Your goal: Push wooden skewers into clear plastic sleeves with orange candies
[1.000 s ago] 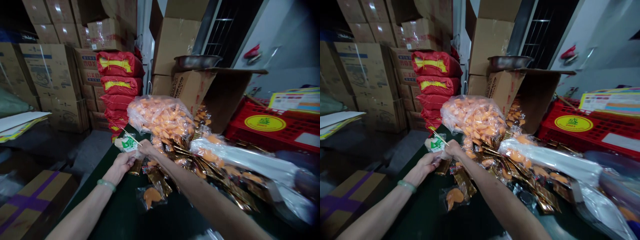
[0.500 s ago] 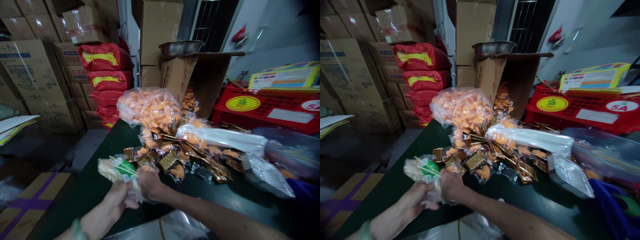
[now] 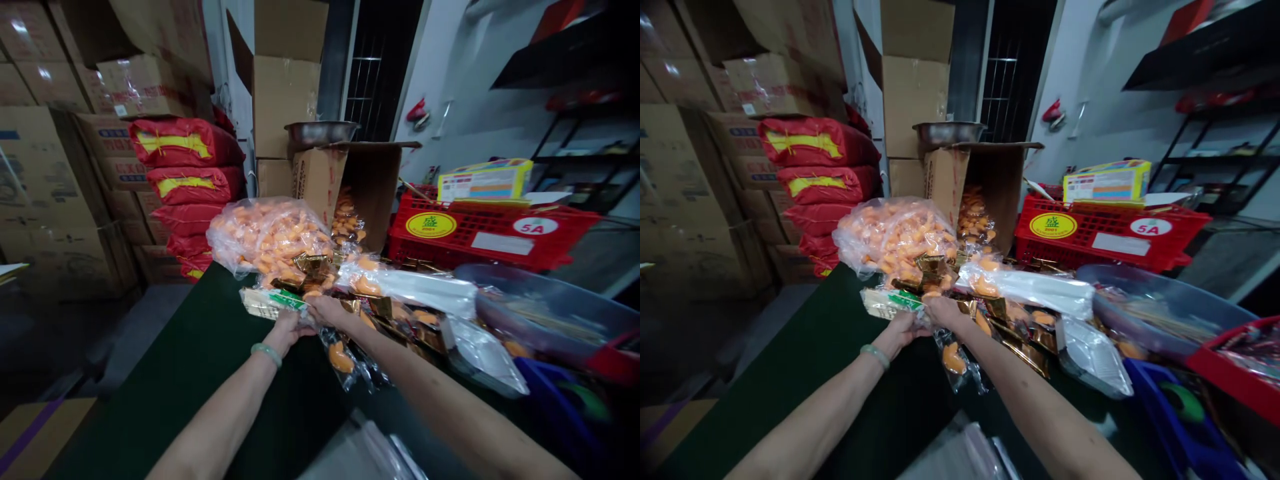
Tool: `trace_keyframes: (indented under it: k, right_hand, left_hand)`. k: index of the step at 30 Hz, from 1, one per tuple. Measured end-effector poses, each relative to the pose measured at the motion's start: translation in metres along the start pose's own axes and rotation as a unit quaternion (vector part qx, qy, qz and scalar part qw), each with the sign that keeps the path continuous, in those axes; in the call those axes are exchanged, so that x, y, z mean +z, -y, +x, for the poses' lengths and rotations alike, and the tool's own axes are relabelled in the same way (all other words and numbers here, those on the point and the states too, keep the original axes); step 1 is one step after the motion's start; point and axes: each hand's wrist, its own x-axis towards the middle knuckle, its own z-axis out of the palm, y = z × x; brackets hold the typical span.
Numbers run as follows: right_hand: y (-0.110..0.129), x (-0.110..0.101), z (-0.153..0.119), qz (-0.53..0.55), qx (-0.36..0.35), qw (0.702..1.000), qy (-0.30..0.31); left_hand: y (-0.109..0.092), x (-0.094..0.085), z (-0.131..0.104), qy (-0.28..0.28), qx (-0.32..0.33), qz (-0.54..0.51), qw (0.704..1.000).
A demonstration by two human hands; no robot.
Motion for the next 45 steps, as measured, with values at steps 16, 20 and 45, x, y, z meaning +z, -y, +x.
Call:
trace_keyframes:
  k: [16, 20, 45]
  right_hand:
    - [0.029, 0.011, -0.088, -0.021, -0.003, 0.998, 0.053]
    - [0.021, 0.011, -0.098, -0.041, 0.019, 0.999, 0.023]
    - [-0.124, 0.054, -0.285, 0.024, 0.197, 0.97, -0.142]
  left_hand:
    - [0.026, -0.063, -0.163, 0.074, -0.206, -0.004, 0.976]
    - [0.023, -0.077, -0.189, 0.087, -0.178, 0.143, 0.97]
    - [0.05, 0.067, -0.166, 0.266, 0.212, 0.455, 0.823]
